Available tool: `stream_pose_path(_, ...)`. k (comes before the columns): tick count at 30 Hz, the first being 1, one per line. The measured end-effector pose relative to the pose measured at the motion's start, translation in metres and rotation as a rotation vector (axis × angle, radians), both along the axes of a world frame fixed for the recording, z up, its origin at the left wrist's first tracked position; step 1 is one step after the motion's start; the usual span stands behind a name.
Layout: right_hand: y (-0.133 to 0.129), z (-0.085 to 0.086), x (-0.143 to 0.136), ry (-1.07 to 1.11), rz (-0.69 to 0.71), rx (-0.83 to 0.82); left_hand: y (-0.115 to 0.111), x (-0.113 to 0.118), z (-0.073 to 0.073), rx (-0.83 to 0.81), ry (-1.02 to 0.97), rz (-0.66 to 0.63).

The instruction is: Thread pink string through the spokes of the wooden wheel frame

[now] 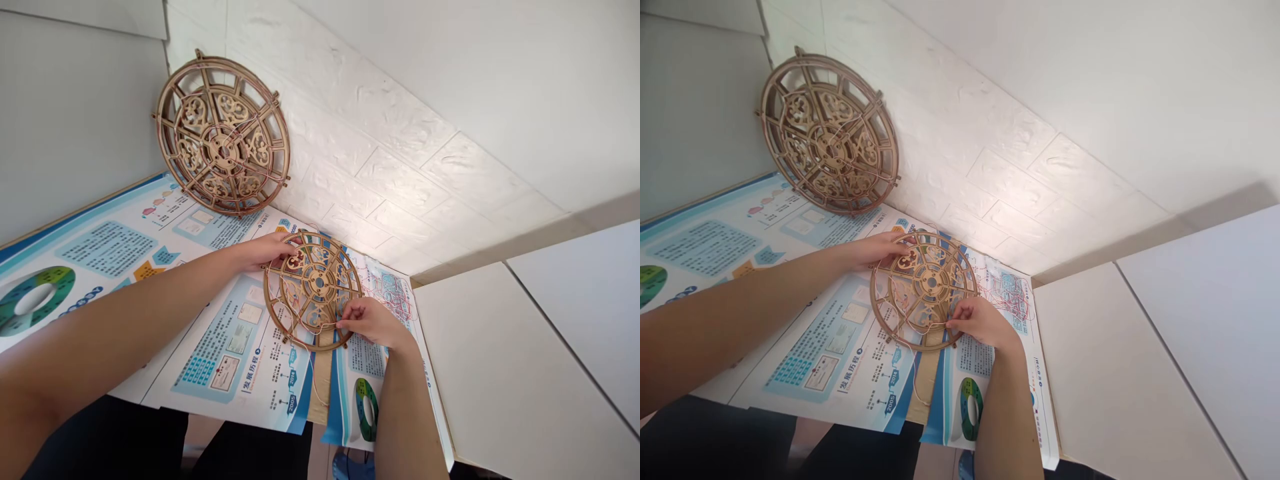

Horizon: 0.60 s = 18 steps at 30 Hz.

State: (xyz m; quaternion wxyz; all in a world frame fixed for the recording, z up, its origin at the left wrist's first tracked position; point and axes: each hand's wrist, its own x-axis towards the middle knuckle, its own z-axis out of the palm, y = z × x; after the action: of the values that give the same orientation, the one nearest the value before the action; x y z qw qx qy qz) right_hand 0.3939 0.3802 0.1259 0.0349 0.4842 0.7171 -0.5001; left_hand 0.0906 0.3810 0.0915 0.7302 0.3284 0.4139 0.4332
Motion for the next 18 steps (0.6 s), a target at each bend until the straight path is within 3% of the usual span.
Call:
stream_pose_path(5,0.006,0.007,0.017,0.094,-0.070,-0.034,-0.002,0.002,0.006,-0.024,0.005,0.011)
stream_pose_path(12,0.023,0.006,0.047,0.355,-0.515,0.330,-0.003,0.003,0.002,-0.015,0.010,0.005)
stream_pose_path(14,0.025,0.006,0.052,0.296,-0.514,0.368,-0.002,0.004,0.001,-0.011,0.005,0.008)
stream_pose_path(18,0.025,0.006,0.065,0.136,-0.348,0.295,-0.004,0.005,0.006,-0.024,0.029,0.024)
